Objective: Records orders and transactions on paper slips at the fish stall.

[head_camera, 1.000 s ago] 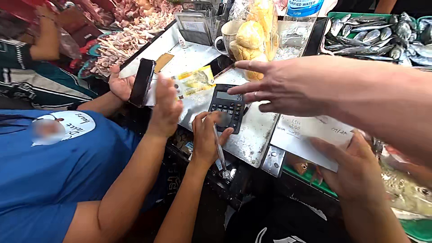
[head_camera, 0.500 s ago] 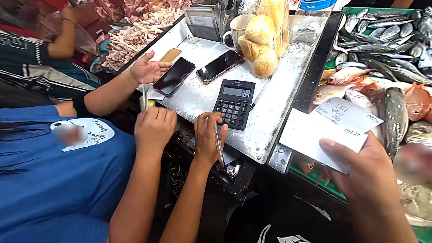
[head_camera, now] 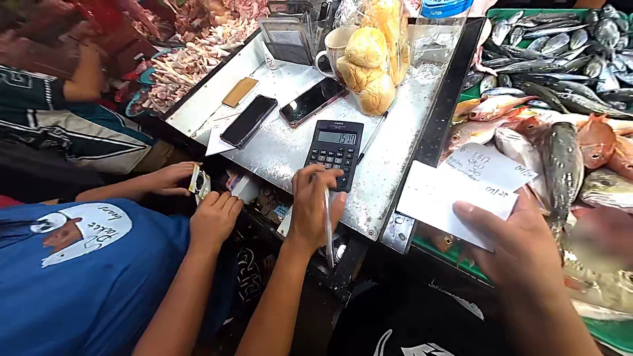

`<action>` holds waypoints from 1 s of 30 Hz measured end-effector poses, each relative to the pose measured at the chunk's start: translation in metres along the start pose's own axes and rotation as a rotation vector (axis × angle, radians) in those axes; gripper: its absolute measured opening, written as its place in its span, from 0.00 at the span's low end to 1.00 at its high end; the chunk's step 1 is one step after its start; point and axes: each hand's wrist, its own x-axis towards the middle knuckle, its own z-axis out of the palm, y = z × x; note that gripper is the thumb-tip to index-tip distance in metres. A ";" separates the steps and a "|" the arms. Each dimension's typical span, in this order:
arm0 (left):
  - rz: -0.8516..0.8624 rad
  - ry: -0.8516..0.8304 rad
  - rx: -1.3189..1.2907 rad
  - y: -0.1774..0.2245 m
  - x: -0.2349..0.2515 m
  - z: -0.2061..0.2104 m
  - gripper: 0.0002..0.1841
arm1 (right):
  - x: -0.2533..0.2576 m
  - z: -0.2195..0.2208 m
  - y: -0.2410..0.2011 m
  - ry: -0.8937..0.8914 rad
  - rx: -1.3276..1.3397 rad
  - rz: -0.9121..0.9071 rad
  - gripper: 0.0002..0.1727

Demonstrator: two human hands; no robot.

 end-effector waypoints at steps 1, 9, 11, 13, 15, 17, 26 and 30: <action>0.007 -0.017 0.018 0.003 -0.003 0.003 0.18 | 0.000 -0.001 0.000 -0.005 -0.004 -0.001 0.27; -0.032 -0.058 0.121 0.009 -0.008 0.005 0.16 | 0.000 -0.002 -0.003 -0.041 -0.005 -0.001 0.26; -0.033 -0.068 0.115 0.009 -0.009 0.004 0.16 | 0.000 -0.004 -0.003 -0.059 0.012 0.000 0.26; -0.035 -0.082 0.103 0.009 -0.009 0.003 0.17 | -0.001 -0.005 -0.003 -0.071 0.024 -0.002 0.26; -0.049 -0.115 0.093 0.009 -0.009 0.001 0.17 | -0.001 -0.005 -0.003 -0.080 0.027 0.000 0.27; -0.074 -0.162 0.070 0.008 -0.009 -0.004 0.16 | -0.001 -0.005 -0.003 -0.082 0.018 0.008 0.27; -0.118 0.022 0.079 -0.014 -0.011 -0.026 0.04 | -0.001 -0.008 -0.002 -0.097 -0.012 0.017 0.27; -0.130 0.017 0.130 -0.016 -0.015 -0.022 0.05 | -0.001 -0.007 -0.001 -0.095 -0.004 0.015 0.27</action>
